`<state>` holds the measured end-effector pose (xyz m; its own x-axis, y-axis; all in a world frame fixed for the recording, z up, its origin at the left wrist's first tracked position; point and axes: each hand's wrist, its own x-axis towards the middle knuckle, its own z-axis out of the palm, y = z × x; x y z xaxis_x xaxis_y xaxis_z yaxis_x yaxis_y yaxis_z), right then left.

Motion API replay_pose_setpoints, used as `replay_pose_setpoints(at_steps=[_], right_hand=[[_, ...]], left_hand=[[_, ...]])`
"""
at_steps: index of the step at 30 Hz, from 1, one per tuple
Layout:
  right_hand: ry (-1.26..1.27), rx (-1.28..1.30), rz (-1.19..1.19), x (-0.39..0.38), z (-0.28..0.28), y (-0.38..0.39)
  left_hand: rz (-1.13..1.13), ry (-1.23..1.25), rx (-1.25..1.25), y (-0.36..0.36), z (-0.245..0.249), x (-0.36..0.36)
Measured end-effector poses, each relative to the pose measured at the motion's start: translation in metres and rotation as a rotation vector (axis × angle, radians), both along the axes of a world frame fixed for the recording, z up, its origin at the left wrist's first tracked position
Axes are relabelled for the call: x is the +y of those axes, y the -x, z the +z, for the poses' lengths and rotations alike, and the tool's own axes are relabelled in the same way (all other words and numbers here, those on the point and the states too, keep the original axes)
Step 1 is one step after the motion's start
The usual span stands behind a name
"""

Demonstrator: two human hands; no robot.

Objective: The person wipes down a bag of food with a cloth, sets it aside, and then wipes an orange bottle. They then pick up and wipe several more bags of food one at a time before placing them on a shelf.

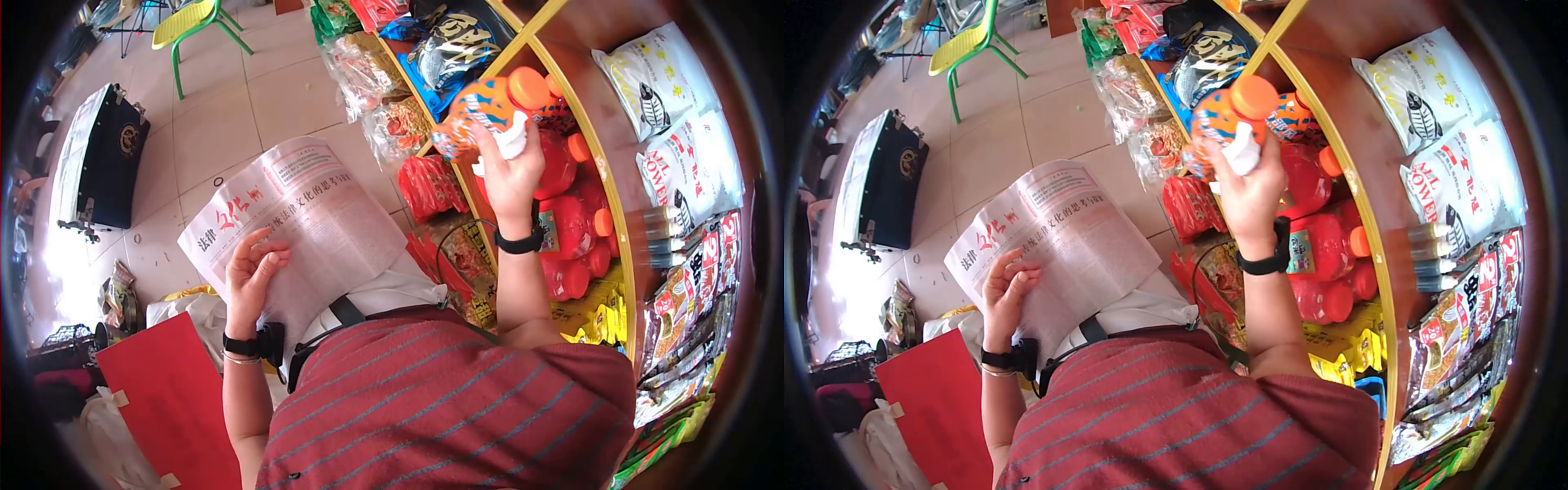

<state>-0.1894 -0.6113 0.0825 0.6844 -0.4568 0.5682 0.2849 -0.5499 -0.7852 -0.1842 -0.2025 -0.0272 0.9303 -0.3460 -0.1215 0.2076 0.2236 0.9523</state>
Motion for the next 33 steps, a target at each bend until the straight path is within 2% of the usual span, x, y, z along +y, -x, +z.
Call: replay_pose_setpoints(at_steps=[7, 11, 13, 15, 17, 20, 21, 23, 24, 27, 31, 33], right_hand=[[0.272, 0.157, -0.409, -0.019, -0.024, -0.011], [0.272, 0.189, -0.498, -0.043, -0.048, -0.023], [0.257, 0.252, -0.47, -0.041, -0.043, -0.019], [0.398, 0.213, -0.491, -0.042, -0.047, -0.017], [0.413, 0.15, -0.473, -0.04, -0.052, -0.017], [0.601, 0.054, -0.49, -0.015, -0.034, -0.008], [0.599, 0.057, -0.49, -0.012, -0.031, -0.009], [0.328, 0.032, -0.259, -0.01, -0.029, -0.009], [0.452, 0.071, -0.255, -0.016, -0.03, -0.01], [0.565, 0.102, -0.343, -0.02, -0.033, -0.014], [0.399, 0.001, -0.19, -0.011, -0.034, -0.004], [0.363, 0.086, -0.062, 0.006, -0.039, 0.005]], left_hand=[[-0.015, -0.069, -0.023, 0.0, 0.003, 0.0], [-0.003, -0.069, -0.023, 0.001, 0.005, -0.001], [-0.009, -0.088, -0.024, 0.001, 0.004, -0.002], [-0.005, -0.062, -0.027, 0.0, 0.001, -0.001], [-0.008, -0.071, -0.027, -0.001, 0.002, -0.001], [-0.013, -0.081, -0.032, 0.0, 0.003, -0.001], [-0.017, -0.081, -0.038, 0.0, 0.003, -0.001], [-0.018, -0.079, -0.037, -0.001, 0.002, -0.001], [-0.019, -0.075, -0.037, -0.001, 0.001, 0.0], [-0.022, -0.079, -0.034, -0.001, 0.004, -0.001], [-0.018, -0.089, -0.039, -0.001, 0.005, -0.002], [-0.011, -0.091, -0.024, 0.0, 0.007, -0.001]])
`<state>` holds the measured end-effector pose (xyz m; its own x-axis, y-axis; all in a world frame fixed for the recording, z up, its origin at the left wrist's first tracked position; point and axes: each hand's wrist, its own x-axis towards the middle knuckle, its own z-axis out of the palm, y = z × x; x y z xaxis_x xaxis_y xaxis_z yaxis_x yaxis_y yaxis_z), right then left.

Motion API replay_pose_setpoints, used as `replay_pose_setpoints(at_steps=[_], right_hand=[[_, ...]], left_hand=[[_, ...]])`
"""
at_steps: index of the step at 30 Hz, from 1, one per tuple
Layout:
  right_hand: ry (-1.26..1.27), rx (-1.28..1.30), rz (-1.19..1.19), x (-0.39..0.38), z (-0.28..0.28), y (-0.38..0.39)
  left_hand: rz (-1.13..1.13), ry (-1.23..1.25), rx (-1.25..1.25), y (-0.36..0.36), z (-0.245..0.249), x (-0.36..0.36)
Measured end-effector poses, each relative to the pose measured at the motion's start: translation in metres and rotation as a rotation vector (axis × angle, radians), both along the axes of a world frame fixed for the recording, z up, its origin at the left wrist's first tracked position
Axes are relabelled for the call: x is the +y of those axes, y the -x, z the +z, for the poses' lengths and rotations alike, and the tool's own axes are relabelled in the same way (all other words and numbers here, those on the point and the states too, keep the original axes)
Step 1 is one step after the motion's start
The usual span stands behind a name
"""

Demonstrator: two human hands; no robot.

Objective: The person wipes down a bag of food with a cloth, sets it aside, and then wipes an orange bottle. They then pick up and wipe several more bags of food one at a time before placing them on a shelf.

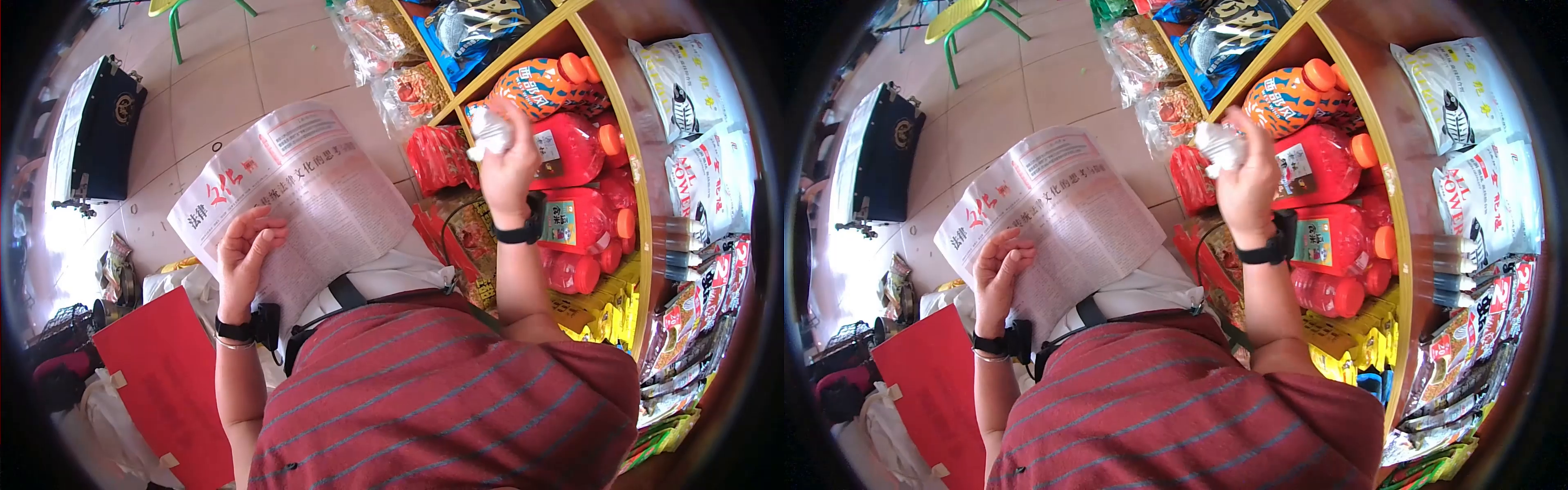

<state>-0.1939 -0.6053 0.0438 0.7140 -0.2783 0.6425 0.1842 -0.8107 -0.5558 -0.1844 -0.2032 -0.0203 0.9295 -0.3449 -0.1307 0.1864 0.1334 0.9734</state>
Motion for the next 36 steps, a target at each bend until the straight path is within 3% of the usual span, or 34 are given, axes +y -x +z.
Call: replay_pose_setpoints(at_steps=[2, 4, 6, 8, 10, 12, 16, 20, 22, 23, 25, 31, 36], right_hand=[[-0.055, 0.178, 0.132, 0.012, -0.024, 0.003], [-0.285, 0.436, 0.191, 0.026, -0.048, 0.002], [-0.382, 0.507, 0.199, 0.034, -0.066, -0.004], [-0.227, 1.1, 0.278, 0.016, -0.121, -0.012], [0.242, 1.219, 0.4, 0.007, -0.179, -0.007], [-0.109, 0.765, 0.613, -0.01, -0.288, 0.027], [-0.166, 0.748, 0.676, -0.013, -0.295, 0.033], [-0.246, 0.756, 0.701, -0.016, -0.307, 0.017], [-0.275, 0.755, 0.705, -0.016, -0.31, 0.019], [-0.288, 0.759, 0.711, -0.026, -0.307, 0.031], [-0.321, 0.785, 0.728, -0.016, -0.316, 0.023], [-0.439, 0.894, 0.763, -0.007, -0.332, 0.019], [-0.526, 0.991, 0.754, -0.009, -0.332, 0.059]], left_hand=[[0.0, -0.008, 0.006, 0.0, 0.002, 0.0], [0.015, -0.023, 0.006, 0.0, 0.004, 0.002], [0.007, -0.012, 0.017, 0.003, 0.006, 0.003], [0.017, -0.014, -0.002, 0.005, 0.007, 0.005], [0.042, -0.012, 0.028, 0.008, 0.009, 0.007], [0.062, -0.004, 0.025, 0.008, 0.014, 0.009], [0.029, -0.081, 0.082, 0.01, 0.026, 0.012], [0.015, -0.318, -0.002, 0.007, 0.037, 0.016], [0.025, -0.668, -0.262, -0.005, 0.042, 0.021], [0.032, -0.669, -0.261, -0.012, 0.042, 0.021], [0.115, -1.013, -0.602, -0.025, 0.038, 0.022], [0.102, -0.998, -0.518, -0.046, 0.014, 0.04], [0.057, -0.989, -0.545, -0.042, 0.015, 0.042]])
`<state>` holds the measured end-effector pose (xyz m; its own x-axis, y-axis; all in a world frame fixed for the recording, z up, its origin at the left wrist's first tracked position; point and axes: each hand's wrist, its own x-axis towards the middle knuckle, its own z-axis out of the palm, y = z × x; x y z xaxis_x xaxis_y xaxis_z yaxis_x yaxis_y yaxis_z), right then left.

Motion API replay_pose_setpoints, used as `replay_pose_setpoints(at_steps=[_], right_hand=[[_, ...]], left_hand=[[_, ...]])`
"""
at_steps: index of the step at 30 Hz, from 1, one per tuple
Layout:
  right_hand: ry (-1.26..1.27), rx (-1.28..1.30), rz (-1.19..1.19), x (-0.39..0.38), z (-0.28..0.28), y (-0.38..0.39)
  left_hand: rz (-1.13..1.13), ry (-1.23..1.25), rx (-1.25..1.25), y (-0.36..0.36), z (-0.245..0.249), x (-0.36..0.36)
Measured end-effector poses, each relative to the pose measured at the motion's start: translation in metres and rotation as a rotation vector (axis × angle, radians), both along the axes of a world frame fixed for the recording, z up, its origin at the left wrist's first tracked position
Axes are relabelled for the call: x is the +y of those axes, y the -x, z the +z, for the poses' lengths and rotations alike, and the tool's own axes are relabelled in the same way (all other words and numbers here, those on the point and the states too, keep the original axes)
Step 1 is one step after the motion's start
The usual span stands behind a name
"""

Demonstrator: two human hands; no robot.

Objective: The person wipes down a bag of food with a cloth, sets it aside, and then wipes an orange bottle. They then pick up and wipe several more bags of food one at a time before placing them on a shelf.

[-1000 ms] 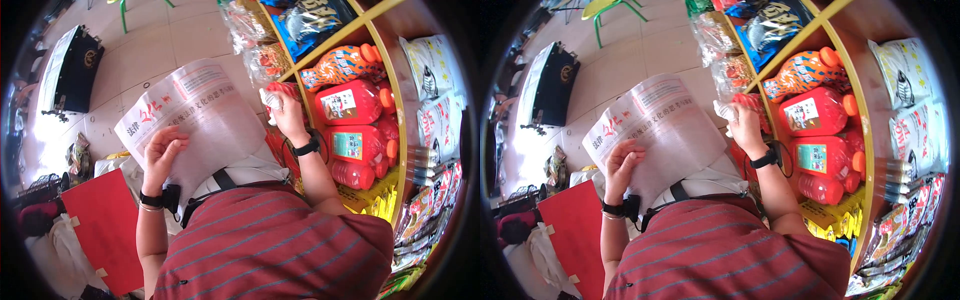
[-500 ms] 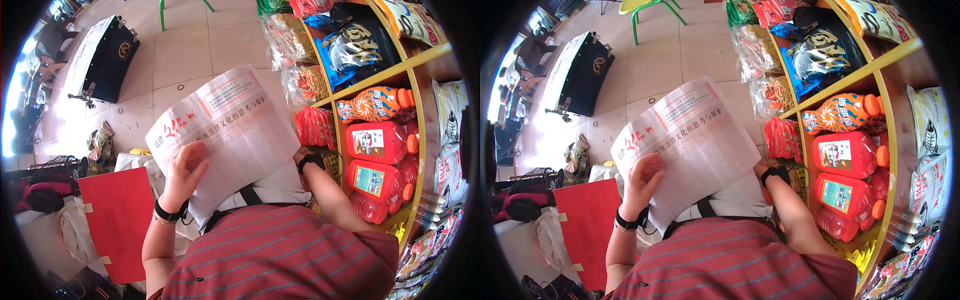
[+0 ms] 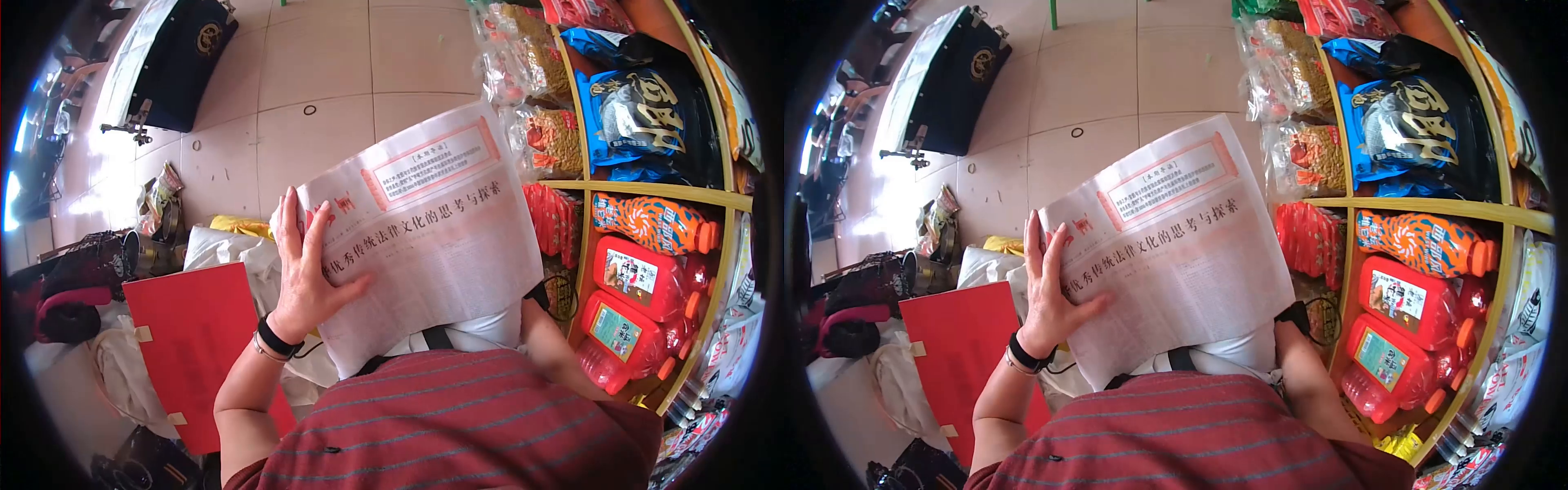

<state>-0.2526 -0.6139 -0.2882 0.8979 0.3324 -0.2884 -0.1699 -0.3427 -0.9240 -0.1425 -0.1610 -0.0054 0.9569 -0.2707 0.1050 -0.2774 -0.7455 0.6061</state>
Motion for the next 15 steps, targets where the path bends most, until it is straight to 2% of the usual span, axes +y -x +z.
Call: replay_pose_setpoints(at_steps=[10, 15], right_hand=[[-0.054, 0.193, -0.044, 0.017, -0.006, 0.028], [-0.08, 0.216, -0.114, 0.022, 0.002, 0.051]], left_hand=[[-0.028, 0.093, 0.04, 0.051, 0.009, 0.0], [-0.057, 0.053, -0.01, 0.078, 0.015, -0.003]])
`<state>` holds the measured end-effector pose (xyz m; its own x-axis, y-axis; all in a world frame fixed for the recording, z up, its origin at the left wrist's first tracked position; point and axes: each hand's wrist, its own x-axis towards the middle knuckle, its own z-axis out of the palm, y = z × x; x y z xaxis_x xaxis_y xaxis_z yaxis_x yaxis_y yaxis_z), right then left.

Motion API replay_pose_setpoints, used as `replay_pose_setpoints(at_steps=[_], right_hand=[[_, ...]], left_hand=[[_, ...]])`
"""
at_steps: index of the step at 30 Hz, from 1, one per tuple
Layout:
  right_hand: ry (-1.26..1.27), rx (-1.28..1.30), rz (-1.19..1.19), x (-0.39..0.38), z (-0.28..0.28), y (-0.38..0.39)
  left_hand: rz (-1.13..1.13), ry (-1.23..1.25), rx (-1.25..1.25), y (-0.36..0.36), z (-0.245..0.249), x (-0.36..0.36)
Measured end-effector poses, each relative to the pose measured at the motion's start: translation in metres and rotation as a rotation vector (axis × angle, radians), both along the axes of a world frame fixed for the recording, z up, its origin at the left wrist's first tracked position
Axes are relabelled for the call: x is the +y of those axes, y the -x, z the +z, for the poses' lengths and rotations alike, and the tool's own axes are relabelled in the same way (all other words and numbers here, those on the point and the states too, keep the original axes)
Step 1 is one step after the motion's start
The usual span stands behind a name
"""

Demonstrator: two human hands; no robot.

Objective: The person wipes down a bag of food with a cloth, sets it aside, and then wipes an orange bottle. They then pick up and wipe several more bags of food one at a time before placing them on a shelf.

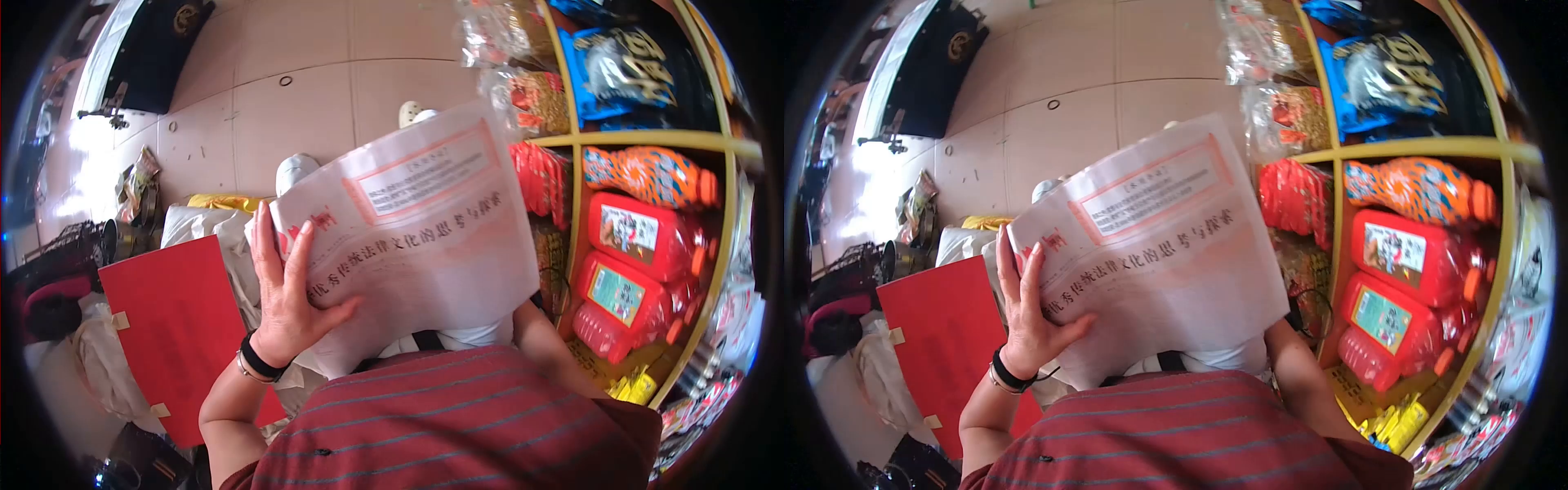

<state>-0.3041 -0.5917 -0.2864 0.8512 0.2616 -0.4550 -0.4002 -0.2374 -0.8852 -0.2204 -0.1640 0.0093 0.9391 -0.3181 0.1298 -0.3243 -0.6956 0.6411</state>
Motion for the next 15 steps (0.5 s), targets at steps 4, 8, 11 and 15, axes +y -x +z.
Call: replay_pose_setpoints(at_steps=[4, 8, 11, 15], right_hand=[[0.009, 0.005, -0.12, -0.005, 0.011, -0.004], [-0.027, 0.006, -0.197, -0.002, 0.022, -0.01], [-0.054, 0.002, -0.251, -0.01, 0.04, 0.004], [-0.258, 0.202, -1.047, -0.015, 0.134, -0.03]], left_hand=[[-0.021, -0.07, -0.051, 0.009, 0.001, -0.007], [-0.053, -0.133, -0.099, 0.012, 0.005, -0.011], [-0.085, -0.183, -0.129, 0.016, 0.011, -0.017], [-0.078, -0.255, -0.17, 0.024, 0.014, -0.025]])
